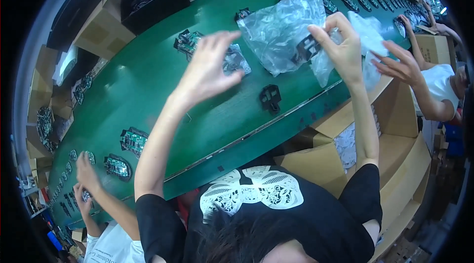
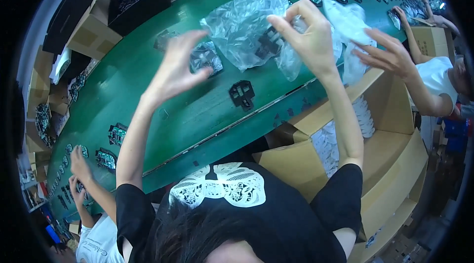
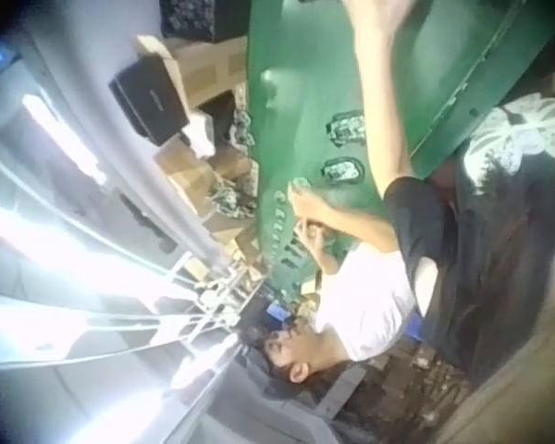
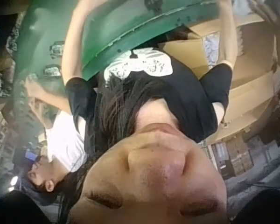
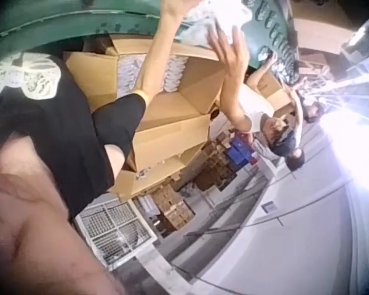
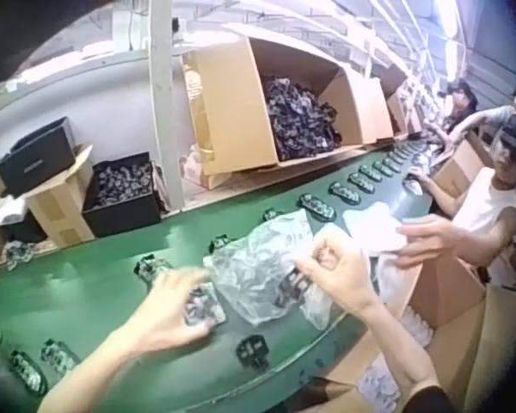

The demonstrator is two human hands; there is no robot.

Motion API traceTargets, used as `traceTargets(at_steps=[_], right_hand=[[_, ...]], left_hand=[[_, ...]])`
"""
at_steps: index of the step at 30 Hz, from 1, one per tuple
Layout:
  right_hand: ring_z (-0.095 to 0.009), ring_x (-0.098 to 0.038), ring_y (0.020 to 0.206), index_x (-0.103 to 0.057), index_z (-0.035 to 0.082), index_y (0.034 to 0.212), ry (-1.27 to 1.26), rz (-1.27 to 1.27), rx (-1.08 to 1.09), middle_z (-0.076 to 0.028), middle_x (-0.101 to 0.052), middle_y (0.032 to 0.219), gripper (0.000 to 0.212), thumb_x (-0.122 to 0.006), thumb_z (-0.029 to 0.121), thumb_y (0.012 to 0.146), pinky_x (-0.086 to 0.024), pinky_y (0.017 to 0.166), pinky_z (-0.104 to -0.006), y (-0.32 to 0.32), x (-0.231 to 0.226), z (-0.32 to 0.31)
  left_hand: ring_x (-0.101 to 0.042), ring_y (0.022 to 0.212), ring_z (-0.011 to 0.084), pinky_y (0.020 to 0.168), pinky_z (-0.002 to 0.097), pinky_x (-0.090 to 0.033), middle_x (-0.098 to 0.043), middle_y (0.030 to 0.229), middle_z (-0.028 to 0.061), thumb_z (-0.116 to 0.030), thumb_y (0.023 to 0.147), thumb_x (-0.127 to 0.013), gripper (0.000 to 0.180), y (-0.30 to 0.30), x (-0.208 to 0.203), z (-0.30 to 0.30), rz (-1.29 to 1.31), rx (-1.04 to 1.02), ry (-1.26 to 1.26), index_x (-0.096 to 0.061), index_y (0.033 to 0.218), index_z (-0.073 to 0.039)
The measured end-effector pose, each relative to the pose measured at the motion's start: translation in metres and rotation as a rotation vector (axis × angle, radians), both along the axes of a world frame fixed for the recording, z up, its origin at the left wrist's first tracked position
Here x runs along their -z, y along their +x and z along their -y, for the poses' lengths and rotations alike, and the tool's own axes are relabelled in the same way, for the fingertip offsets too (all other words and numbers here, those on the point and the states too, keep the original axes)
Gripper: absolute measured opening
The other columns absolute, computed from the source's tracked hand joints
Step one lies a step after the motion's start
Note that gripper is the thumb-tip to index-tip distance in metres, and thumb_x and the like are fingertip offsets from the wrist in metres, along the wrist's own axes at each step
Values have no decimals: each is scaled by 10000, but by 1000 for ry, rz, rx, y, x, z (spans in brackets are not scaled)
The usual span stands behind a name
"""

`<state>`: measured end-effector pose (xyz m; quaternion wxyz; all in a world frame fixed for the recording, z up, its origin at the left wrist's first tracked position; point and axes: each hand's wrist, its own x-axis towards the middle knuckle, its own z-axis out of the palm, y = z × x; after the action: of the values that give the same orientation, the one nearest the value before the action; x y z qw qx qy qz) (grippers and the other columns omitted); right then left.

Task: The person assembles computer mice along a conveyor belt by fitting scroll wheels into mouse circuit boards, unwrapping plastic mouse components from plastic bags, and placing scroll wheels onto additional mouse circuit boards.

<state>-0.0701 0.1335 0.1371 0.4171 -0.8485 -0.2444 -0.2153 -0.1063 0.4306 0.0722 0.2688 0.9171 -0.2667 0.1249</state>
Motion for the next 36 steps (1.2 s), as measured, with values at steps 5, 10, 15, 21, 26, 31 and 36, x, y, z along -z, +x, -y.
traceTargets(at_steps=[5, 10, 15, 21, 26, 31, 36], right_hand=[[-237, -558, 625, -580, 14, 738, -231, 187, -107, -79, -551, 732, 295, -824, 160, 815, -460, 585, -347, -8, -3, -13], [-284, -606, 642, -569, 56, 750, -371, 294, -120, -74, -566, 750, 293, -812, 212, 800, -473, 565, -384, -20, -11, -16], [-267, -579, 581, -543, 47, 710, -482, 394, -196, -74, -540, 708, 333, -847, 174, 754, -448, 511, -362, -11, -34, -33], [-282, -580, 613, -534, 46, 735, -628, 296, -256, -76, -546, 740, 323, -794, 221, 814, -453, 555, -386, 11, -36, -33], [-285, -595, 653, -576, 20, 790, -471, 106, -122, -114, -547, 757, 249, -760, 180, 844, -479, 610, -357, 4, -43, -27], [-82, -555, 679, -572, 59, 800, 409, -582, -144, 27, -577, 773, 173, -667, 144, 918, -483, 627, -294, 0, -38, 1], [-57, -549, 770, -608, 59, 969, 176, -708, -263, 15, -583, 808, 171, -708, 189, 923, -449, 683, -244, -29, -1, -19]], left_hand=[[-503, 1217, 393, 1033, 457, -437, -565, 1276, 187, -272, 747, -827, 588, -11, 22, 7, -37, -54, 137, -600, 1250, -69], [-548, 1080, 343, 949, 431, -473, -566, 1119, 154, -223, 701, -865, 458, -39, 2, -17, -299, -121, 3, -651, 1086, -97], [-559, 1032, 289, 924, 384, -472, -556, 1089, 130, -286, 753, -849, 437, -34, -7, -22, -395, -152, -116, -651, 1094, -96], [-542, 1005, 264, 905, 365, -451, -566, 990, 121, -374, 916, -714, 350, -34, -10, -46, -561, -116, -231, -681, 1155, -121], [-577, 1079, 157, 963, 307, -454, -621, 1171, 48, -356, 989, -651, 342, -30, -50, -46, -815, -133, -834, -636, 1221, -105], [-596, 1097, 130, 981, 286, -454, -654, 1127, 54, -298, 992, -655, 419, -25, -77, 2, -795, -54, -1207, -560, 1338, -81], [-597, 1112, 151, 979, 321, -485, -602, 1187, 54, -318, 973, -672, 548, -18, -76, 13, -751, 76, -1150, -481, 1443, -110]])
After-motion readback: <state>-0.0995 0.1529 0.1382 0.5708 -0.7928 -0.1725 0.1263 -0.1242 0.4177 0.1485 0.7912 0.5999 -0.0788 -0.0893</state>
